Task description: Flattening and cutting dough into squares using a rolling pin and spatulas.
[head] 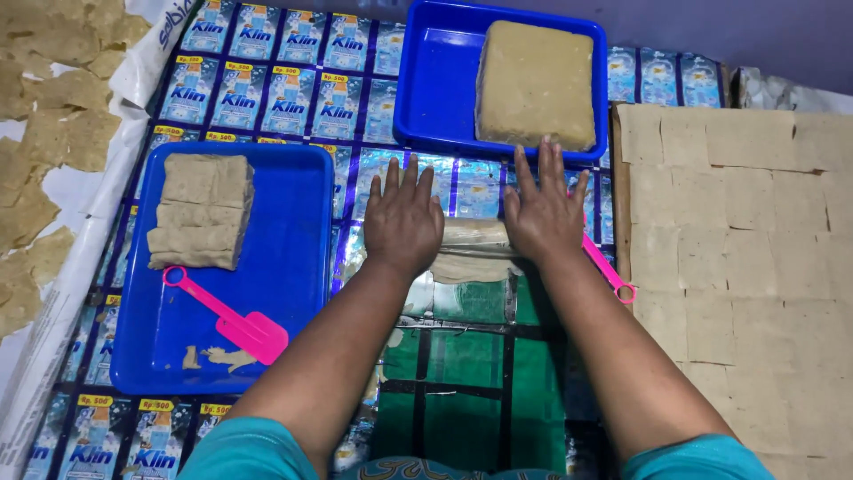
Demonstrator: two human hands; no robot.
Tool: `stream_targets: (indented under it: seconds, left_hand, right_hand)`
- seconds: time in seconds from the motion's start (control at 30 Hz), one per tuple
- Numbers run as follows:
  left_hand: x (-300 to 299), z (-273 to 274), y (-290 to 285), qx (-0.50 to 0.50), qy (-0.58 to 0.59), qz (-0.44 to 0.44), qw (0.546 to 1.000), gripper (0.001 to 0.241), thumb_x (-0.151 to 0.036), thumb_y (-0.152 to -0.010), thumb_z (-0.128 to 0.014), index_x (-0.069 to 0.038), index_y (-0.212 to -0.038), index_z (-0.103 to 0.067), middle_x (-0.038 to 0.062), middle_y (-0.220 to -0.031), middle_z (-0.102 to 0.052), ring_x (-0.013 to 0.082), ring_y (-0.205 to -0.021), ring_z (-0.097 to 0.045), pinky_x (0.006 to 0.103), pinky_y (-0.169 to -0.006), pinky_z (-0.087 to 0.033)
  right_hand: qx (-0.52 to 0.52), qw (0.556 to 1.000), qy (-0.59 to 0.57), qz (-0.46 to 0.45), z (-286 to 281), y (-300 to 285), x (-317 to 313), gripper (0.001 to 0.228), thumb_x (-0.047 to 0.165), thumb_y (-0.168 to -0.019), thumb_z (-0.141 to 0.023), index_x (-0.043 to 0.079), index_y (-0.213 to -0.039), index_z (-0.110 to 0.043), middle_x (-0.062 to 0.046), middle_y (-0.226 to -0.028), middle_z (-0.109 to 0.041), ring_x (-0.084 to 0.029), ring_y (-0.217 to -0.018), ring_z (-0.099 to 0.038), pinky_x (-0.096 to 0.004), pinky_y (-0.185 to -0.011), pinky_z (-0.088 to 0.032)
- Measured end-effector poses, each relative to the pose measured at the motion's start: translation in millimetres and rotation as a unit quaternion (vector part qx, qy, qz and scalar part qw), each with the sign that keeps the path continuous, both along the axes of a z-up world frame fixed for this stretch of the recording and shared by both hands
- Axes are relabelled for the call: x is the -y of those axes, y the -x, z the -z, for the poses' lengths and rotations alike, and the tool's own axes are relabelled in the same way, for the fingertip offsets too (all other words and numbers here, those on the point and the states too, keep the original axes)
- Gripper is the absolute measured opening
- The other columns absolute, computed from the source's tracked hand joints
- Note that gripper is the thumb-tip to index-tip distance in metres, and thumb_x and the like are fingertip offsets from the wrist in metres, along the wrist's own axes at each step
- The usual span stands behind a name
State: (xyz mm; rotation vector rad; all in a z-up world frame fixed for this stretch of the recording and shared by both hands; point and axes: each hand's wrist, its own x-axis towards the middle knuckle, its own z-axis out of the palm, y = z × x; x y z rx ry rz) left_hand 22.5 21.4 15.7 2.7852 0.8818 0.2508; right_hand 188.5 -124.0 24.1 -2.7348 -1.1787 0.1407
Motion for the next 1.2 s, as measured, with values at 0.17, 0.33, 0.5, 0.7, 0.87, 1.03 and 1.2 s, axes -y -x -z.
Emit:
stream_targets:
  seconds: [0.17, 0.33, 0.5, 0.7, 0.87, 1.03, 1.2]
  left_hand:
    - [12, -6, 10, 0.017, -0.004, 0.002, 1.0, 0.053, -0.037, -0.106, -0.029, -0.016, -0.151, -0.047, 0.015, -0.164, -0.037, 0.0373, -0.154, -0.027, 0.0584, -0.122, -0.015]
    - [39, -2, 50, 0.04, -0.027, 0.038, 0.998, 0.049, -0.039, -0.108, -0.035, -0.019, -0.15, -0.048, 0.015, -0.165, -0.034, 0.039, -0.152, -0.03, 0.0601, -0.119, -0.02]
    - [60, 18, 95, 0.093, -0.088, 0.086, 0.988, 0.058, -0.041, -0.097, -0.058, -0.021, -0.15, -0.047, 0.016, -0.148, -0.049, 0.0396, -0.141, -0.042, 0.0616, -0.117, -0.024]
    - [40, 25, 95, 0.119, -0.104, 0.129, 0.979, 0.052, -0.039, -0.085, -0.072, -0.019, -0.131, -0.057, 0.005, -0.107, -0.06, 0.0284, -0.112, -0.061, 0.0467, -0.105, -0.045]
    - [35, 13, 59, 0.068, -0.04, 0.135, 0.988, 0.059, -0.04, -0.082, -0.074, -0.021, -0.134, -0.054, 0.004, -0.115, -0.059, 0.0282, -0.12, -0.056, 0.046, -0.104, -0.044]
    - [29, 4, 37, 0.033, 0.084, 0.145, 0.985, 0.055, -0.05, -0.084, -0.073, -0.014, -0.126, -0.065, 0.01, -0.118, -0.056, 0.0346, -0.122, -0.053, 0.0487, -0.098, -0.048]
    - [16, 37, 7, 0.096, -0.004, -0.01, 0.995, 0.042, -0.044, -0.104, -0.044, -0.014, -0.084, -0.066, 0.007, -0.079, -0.059, 0.0322, -0.083, -0.066, 0.0469, -0.068, -0.055]
  right_hand:
    - [0.022, 0.999, -0.035, -0.022, 13, 7, 13, 0.061, 0.049, -0.107, -0.031, 0.025, -0.163, -0.033, -0.013, -0.174, -0.012, -0.029, -0.16, -0.007, -0.067, -0.122, -0.002]
    - [0.106, 0.987, -0.106, -0.058, 34, 50, 53, 0.055, 0.045, -0.108, -0.041, 0.021, -0.157, -0.047, -0.018, -0.169, -0.029, -0.035, -0.157, -0.024, -0.069, -0.119, -0.014]
    - [0.178, 0.956, -0.189, -0.138, 43, 86, 92, 0.072, 0.053, -0.1, -0.055, 0.006, -0.154, -0.045, -0.021, -0.144, -0.058, -0.037, -0.137, -0.052, -0.06, -0.112, -0.033]
    - [0.05, 0.988, -0.041, -0.14, 35, 54, 100, 0.069, 0.046, -0.079, -0.073, 0.034, -0.144, -0.052, 0.011, -0.122, -0.06, -0.017, -0.126, -0.055, -0.049, -0.106, -0.038]
    - [0.042, 0.991, 0.012, -0.125, 6, 17, 93, 0.064, 0.048, -0.076, -0.078, 0.035, -0.135, -0.056, 0.008, -0.125, -0.059, -0.019, -0.128, -0.055, -0.05, -0.107, -0.04]
    - [-0.026, 0.993, -0.015, -0.114, 8, 8, 63, 0.038, 0.055, -0.095, -0.062, 0.022, -0.112, -0.071, -0.004, -0.117, -0.064, -0.03, -0.121, -0.06, -0.051, -0.106, -0.042]
    - [-0.01, 0.999, -0.021, -0.042, 44, -10, 29, 0.041, 0.055, -0.104, -0.044, 0.019, -0.096, -0.064, -0.006, -0.093, -0.062, -0.03, -0.103, -0.065, -0.048, -0.087, -0.053]
